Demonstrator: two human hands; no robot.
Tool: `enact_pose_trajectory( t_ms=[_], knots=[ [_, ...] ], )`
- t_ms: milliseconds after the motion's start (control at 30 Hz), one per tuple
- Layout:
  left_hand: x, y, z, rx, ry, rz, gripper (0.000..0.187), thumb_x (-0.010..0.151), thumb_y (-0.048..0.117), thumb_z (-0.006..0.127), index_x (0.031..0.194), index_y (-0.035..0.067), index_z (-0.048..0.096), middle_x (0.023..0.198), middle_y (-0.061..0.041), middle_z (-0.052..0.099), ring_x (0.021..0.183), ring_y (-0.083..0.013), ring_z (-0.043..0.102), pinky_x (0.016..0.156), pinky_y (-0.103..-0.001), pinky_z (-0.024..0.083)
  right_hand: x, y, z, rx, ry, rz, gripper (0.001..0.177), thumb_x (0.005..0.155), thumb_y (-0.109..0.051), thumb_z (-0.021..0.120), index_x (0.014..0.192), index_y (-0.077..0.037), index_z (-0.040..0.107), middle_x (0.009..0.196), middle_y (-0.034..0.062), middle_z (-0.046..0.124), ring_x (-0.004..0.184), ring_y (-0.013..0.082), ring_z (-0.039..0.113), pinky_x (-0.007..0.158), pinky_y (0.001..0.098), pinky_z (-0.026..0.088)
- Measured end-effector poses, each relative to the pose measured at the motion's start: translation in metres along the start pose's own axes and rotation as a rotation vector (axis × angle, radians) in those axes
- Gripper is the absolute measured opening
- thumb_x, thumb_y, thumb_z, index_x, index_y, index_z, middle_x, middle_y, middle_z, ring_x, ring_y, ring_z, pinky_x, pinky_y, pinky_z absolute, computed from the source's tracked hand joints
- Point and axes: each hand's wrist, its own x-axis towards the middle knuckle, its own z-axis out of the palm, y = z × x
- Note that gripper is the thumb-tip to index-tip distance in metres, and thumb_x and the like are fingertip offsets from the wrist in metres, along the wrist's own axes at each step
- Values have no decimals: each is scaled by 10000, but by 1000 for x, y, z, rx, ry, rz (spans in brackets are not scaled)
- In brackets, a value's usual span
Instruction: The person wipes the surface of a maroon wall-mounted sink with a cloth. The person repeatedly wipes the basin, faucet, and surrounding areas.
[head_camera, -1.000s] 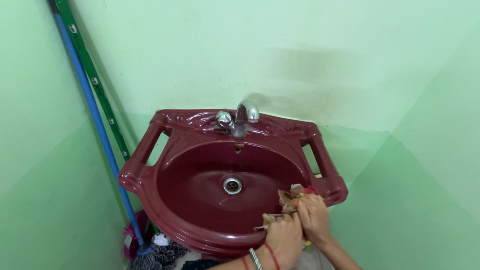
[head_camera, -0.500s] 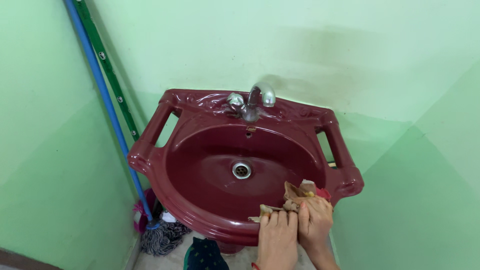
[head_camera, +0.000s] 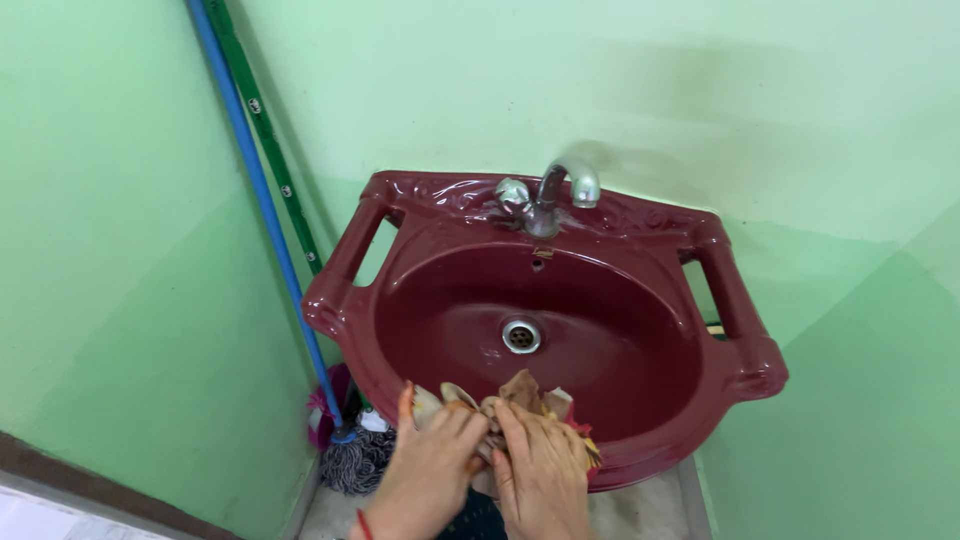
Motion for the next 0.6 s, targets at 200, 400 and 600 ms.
enact_pose_trajectory(
  t_ms=[200, 400, 600],
  knots=[
    [-5, -35, -34, -33, 68, -91, 174, 888, 133, 634, 1062, 121, 633, 1097, -36, 652, 1190, -223, 595, 1135, -721, 122, 49, -4, -11, 311, -810, 144, 742, 978, -343, 504, 1621, -143, 192, 1586, 194, 387, 1354, 391, 485, 1095, 509, 419],
    [7, -75, -40, 32, 82, -73, 263, 864, 149, 634, 1104, 76, 713, 1093, -60, 686, 1213, -227, 577, 1140, -719, 111, 89, -1, 20, 408, -1108, 105, 822, 1032, -537, 357, 1652, -173, -41, 1665, 180, 263, 1531, 362, 307, 1211, 522, 284],
    [32, -129, -49, 190, 25, -42, 304, 874, 176, 569, 1099, 51, 733, 1150, -89, 680, 1298, -244, 527, 1183, -636, 136, 116, -1, 100, 906, -1322, 545, 920, 919, -728, 327, 1640, -309, -60, 1729, -11, 109, 1565, 169, 147, 1230, 415, 265]
  ],
)
